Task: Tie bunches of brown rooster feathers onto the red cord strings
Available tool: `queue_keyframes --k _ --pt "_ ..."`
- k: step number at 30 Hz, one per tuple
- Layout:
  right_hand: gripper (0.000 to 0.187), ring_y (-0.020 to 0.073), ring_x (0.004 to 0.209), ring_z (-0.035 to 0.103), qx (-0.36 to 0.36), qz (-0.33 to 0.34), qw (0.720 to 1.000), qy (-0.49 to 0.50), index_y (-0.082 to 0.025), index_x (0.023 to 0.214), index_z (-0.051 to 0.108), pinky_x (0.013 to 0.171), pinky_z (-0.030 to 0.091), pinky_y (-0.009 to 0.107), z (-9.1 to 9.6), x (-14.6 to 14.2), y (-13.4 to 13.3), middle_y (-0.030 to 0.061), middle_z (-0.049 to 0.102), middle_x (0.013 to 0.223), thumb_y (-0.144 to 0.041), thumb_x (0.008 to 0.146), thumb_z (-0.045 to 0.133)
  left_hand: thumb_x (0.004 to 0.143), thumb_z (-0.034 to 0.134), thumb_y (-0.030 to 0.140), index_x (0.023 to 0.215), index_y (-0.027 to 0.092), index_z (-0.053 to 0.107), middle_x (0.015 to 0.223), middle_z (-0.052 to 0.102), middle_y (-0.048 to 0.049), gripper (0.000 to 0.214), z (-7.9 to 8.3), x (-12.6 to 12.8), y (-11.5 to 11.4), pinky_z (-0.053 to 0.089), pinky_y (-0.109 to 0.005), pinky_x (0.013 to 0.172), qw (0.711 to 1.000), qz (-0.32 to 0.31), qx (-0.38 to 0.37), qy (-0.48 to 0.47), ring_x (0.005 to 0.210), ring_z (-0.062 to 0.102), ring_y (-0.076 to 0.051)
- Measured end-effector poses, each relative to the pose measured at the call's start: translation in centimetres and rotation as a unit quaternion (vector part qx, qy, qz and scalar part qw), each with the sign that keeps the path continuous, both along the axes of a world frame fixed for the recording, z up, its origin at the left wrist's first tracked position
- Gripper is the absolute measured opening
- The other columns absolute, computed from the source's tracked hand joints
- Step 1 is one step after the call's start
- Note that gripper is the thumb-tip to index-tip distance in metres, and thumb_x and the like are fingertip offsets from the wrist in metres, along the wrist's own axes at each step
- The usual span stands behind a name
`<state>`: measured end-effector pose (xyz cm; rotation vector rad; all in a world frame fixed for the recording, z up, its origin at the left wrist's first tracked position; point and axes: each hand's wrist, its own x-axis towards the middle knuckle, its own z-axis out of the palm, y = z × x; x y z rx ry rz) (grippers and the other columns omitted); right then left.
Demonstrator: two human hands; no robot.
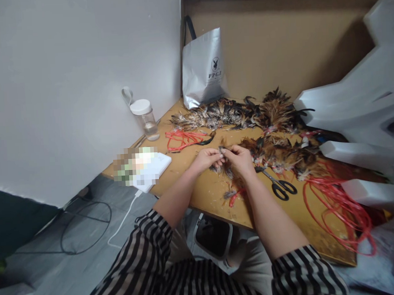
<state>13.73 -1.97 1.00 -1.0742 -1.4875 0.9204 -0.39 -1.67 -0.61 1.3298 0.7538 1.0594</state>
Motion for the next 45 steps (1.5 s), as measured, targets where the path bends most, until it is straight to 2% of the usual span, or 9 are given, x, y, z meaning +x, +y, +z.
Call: queue_keyframes --k 4,13,24,33,45 --pt "0.029 0.0094 0.046 0.044 -0.005 -0.003 1.0 -0.017 -0.016 0.06 0.056 0.045 0.034 0.022 -0.16 0.03 0.15 -0.0023 0.053 0.05 -0.044 0.062 0.064 0.067 0.063 0.032 0.071 0.009 0.06 0.061 0.061 -0.0033 0.024 -0.1 -0.01 0.05 0.042 -0.018 0.047 1.0 0.005 -0.006 -0.003 0.045 0.052 -0.005" --pt "0.027 0.0103 0.053 0.045 0.038 -0.014 0.999 -0.02 -0.015 0.061 0.06 0.05 0.035 0.022 -0.22 0.02 0.27 -0.0009 0.053 0.055 -0.041 0.064 0.062 0.068 0.062 0.029 0.071 0.008 0.06 0.062 0.061 -0.0046 0.021 -0.28 0.0 0.15 0.042 -0.018 0.046 1.0 0.004 0.0 -0.014 0.046 0.053 -0.006" --pt "0.028 0.0099 0.052 0.044 0.023 0.004 1.0 -0.008 -0.015 0.059 0.058 0.048 0.034 0.022 0.05 -0.07 0.01 -0.0016 0.05 0.053 -0.042 0.063 0.062 0.065 0.064 0.027 0.073 0.008 0.059 0.069 0.065 -0.0074 0.021 0.15 0.04 -0.19 0.043 -0.018 0.047 0.999 -0.003 -0.017 -0.028 0.051 0.056 -0.007" --pt "0.028 0.0102 0.051 0.047 0.019 0.002 0.999 -0.036 -0.015 0.058 0.057 0.049 0.035 0.022 -0.07 0.04 0.04 -0.0016 0.054 0.053 -0.041 0.065 0.061 0.067 0.061 0.024 0.069 0.008 0.061 0.057 0.06 -0.0034 0.017 0.34 -0.07 -0.23 0.041 -0.017 0.047 1.0 0.009 -0.018 0.009 0.045 0.052 -0.005" --pt "0.026 0.0093 0.049 0.046 0.006 0.004 1.0 -0.001 -0.014 0.059 0.059 0.048 0.036 0.022 -0.16 -0.16 0.06 -0.0016 0.054 0.052 -0.039 0.064 0.063 0.067 0.062 0.026 0.068 0.008 0.061 0.058 0.06 -0.0039 0.018 0.15 0.01 -0.19 0.042 -0.019 0.047 1.0 0.006 -0.013 0.005 0.044 0.052 -0.006"
